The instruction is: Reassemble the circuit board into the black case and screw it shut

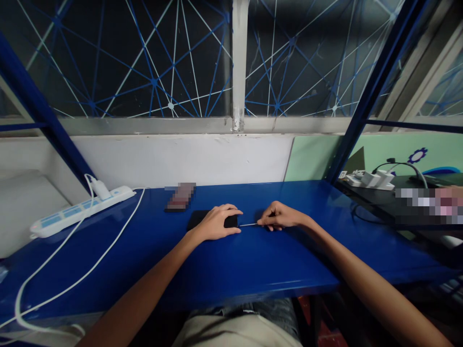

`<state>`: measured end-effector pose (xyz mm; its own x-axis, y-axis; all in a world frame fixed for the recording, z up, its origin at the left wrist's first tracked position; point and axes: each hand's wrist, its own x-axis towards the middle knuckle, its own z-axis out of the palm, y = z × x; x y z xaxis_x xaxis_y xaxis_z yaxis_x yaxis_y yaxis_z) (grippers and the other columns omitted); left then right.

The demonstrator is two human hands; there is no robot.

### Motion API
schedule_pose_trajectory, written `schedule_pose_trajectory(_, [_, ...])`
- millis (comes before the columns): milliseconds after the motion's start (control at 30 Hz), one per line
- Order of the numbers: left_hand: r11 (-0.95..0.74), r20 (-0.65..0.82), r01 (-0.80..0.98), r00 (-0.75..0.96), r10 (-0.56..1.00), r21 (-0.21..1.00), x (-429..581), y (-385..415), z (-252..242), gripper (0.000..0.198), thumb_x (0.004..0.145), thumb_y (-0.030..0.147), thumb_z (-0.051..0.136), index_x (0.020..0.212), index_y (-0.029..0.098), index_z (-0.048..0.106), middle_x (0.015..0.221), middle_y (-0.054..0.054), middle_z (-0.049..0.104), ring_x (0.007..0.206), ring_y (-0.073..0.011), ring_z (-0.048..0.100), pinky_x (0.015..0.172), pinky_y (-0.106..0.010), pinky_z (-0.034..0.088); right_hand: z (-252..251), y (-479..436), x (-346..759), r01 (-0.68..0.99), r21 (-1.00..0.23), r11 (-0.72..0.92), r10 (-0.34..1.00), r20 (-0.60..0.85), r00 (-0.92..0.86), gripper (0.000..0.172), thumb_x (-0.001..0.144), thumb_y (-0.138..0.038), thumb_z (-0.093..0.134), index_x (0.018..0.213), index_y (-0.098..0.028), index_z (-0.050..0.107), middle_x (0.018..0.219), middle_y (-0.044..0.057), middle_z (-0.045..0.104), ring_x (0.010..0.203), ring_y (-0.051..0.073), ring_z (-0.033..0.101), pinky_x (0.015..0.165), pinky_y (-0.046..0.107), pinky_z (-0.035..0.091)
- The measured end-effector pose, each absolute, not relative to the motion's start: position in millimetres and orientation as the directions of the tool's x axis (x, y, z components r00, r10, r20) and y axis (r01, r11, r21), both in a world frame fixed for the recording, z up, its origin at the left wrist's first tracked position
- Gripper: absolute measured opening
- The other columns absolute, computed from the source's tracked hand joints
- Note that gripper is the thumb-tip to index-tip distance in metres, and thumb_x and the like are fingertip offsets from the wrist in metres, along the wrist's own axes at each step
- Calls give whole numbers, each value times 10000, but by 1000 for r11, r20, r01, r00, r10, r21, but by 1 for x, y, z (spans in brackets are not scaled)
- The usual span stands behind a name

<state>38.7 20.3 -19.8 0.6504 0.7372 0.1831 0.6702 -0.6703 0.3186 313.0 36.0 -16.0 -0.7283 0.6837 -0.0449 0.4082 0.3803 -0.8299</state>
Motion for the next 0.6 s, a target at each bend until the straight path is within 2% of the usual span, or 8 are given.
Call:
schedule_pose_trajectory(233, [-664,185,624,656,732,412,37,25,-19,609,762,532,711,1314,344,534,1343,-54,542,1187,-311,527,955,-433,443,-17,36,312,413,-804,428,661,-33,-750,484,865,-554,547,729,-110,685,547,9,583,409,61,432,406,192,328])
schedule_pose_trajectory(367, [-659,180,622,655,734,423,36,25,-18,645,739,522,735,1324,354,519,1347,-51,544,1198,-317,522,967,-447,434,-16,35,311,424,-799,426,671,-36,-741,473,865,-547,552,741,-111,685,546,-1,568,412,59,435,401,190,330])
schedule_pose_trajectory(500, [-662,182,623,657,732,416,36,25,-17,649,742,517,734,1330,350,514,1354,-57,540,1203,-315,520,967,-445,432,-17,34,310,410,-839,359,695,-53,-718,386,736,-499,721,836,-131,664,589,-31,559,409,56,443,377,183,334])
schedule_pose_trajectory(600, [-668,190,619,659,728,412,36,24,-18,645,747,523,726,1330,340,517,1348,-60,543,1202,-313,520,973,-443,430,-16,33,309,376,-874,307,728,-39,-685,421,626,-438,819,840,-151,597,592,-59,542,394,54,451,360,178,347])
